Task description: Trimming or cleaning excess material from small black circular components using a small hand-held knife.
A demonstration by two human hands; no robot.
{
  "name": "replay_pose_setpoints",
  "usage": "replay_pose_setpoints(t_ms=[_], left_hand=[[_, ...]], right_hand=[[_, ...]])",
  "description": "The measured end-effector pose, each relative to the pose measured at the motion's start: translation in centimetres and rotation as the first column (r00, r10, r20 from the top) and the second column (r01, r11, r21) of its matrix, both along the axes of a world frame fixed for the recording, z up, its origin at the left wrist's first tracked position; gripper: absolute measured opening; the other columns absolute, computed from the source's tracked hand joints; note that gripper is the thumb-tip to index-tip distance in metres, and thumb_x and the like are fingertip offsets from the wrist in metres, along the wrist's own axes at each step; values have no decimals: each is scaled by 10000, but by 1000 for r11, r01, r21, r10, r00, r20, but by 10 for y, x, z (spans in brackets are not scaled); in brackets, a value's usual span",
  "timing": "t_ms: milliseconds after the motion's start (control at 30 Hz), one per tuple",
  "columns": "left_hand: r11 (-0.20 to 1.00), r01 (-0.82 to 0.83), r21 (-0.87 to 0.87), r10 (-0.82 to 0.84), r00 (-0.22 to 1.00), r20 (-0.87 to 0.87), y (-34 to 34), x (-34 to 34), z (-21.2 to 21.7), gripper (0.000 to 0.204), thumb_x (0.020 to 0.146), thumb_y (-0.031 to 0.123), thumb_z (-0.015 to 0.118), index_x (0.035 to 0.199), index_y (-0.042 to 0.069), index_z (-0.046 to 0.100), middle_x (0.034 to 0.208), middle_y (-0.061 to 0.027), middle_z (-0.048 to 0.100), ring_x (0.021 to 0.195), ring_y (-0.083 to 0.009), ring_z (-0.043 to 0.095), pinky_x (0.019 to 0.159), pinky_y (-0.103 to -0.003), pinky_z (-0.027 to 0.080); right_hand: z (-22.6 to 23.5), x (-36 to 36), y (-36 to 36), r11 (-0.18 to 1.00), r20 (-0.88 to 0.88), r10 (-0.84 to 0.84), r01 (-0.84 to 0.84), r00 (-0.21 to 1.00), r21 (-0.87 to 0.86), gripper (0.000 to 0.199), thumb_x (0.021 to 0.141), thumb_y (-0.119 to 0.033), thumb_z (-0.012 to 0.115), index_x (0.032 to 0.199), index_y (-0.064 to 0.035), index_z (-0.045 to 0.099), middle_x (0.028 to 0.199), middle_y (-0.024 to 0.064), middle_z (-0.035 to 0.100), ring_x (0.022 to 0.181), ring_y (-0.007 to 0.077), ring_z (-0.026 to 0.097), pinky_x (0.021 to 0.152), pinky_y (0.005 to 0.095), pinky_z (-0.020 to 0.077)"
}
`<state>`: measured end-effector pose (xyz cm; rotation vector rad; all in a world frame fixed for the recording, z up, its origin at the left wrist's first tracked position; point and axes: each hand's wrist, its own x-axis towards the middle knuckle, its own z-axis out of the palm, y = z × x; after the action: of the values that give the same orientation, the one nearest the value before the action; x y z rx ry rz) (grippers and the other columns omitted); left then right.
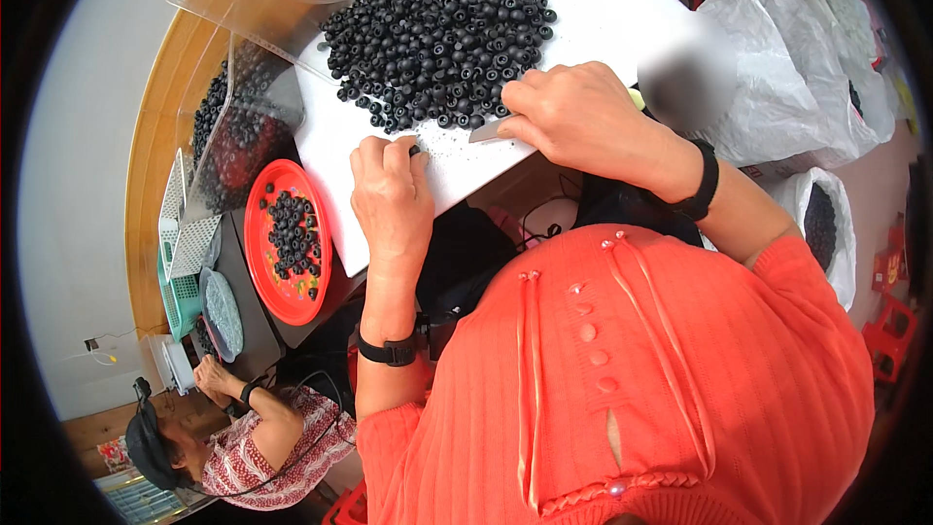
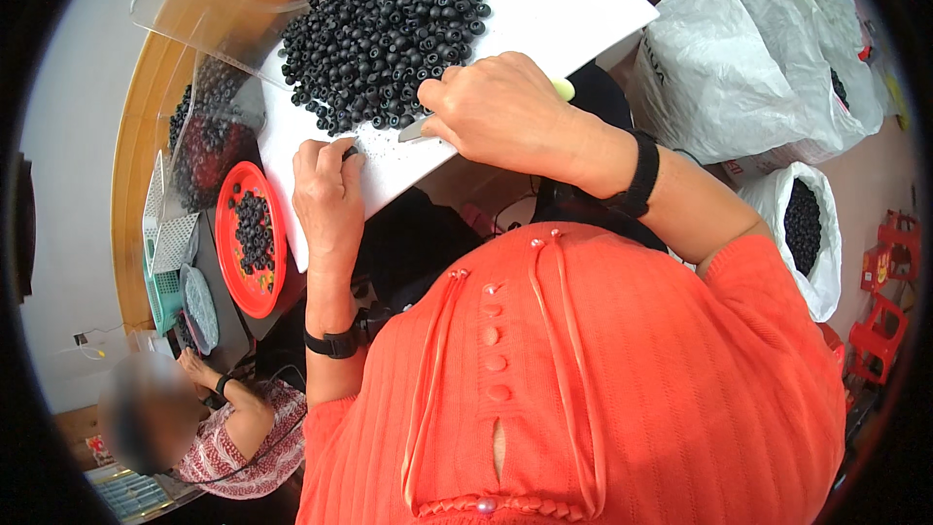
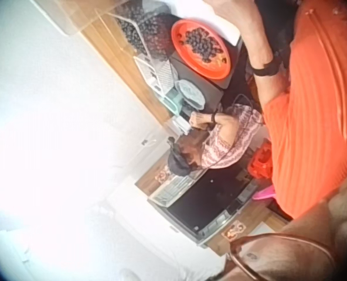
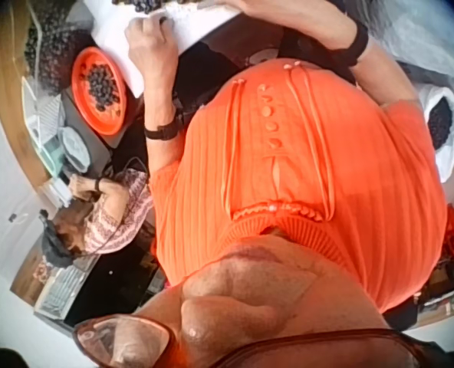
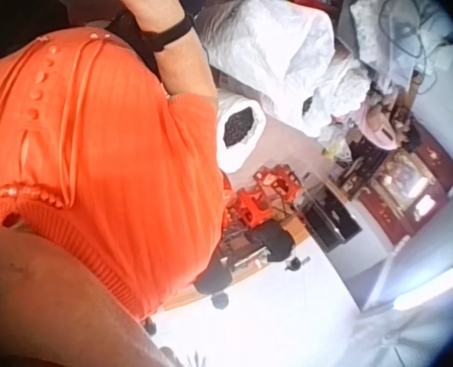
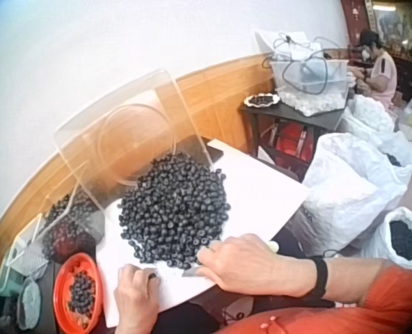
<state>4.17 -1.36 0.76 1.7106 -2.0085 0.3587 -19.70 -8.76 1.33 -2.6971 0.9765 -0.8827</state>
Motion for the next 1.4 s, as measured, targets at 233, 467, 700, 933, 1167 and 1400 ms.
replay_pose_setpoints(t_ms=[233,467,700,933,1167,1400], left_hand=[[998,21,-51,-23,999,-31,3,2,-8,214,820,-11,680,1029,32,656,944,-111,572,912,-324,580,721,-445,503],[997,-18,-72,16,1000,-26,4,5,-6,251,806,-48,656,1046,25,659,947,-117,576,914,-328,578,731,-444,509],[983,179,-43,-166,759,-629,14,-8,5,228,895,-48,647,1114,-8,698,997,-98,625,812,-181,617,640,-277,504],[941,337,-39,-33,-23,-999,9,-8,1,255,950,19,650,1189,-61,687,991,-86,656,798,-136,614,604,-250,500],[918,388,-77,-38,-106,-994,3,-11,-5,337,976,59,618,1276,-94,613,1014,-162,662,853,-218,629,618,-283,490],[894,437,-104,-37,-160,-986,-1,-14,-3,293,959,16,608,1223,-105,649,1021,-126,626,816,-199,623,612,-295,518]], right_hand=[[-13,18,-19,985,25,27,-23,999,-170,322,861,-351,746,789,-84,580,686,72,609,627,269,663,529,392,494],[-8,28,-24,985,37,46,-39,998,-166,268,872,-311,734,815,-61,658,711,120,679,656,287,704,553,402,537],[-10,22,-14,993,177,41,-21,983,-118,304,898,-334,716,773,-84,597,683,75,611,635,274,644,531,393,484],[-7,21,0,976,336,39,-108,941,188,337,942,-336,685,761,-60,615,626,128,571,569,319,600,512,401,435],[-12,20,0,986,362,35,-91,931,138,343,948,-342,680,759,-64,614,595,125,559,543,322,593,505,407,432],[-10,22,1,989,347,7,-58,938,139,325,956,-328,669,768,-72,604,581,120,558,536,318,592,497,409,431]])
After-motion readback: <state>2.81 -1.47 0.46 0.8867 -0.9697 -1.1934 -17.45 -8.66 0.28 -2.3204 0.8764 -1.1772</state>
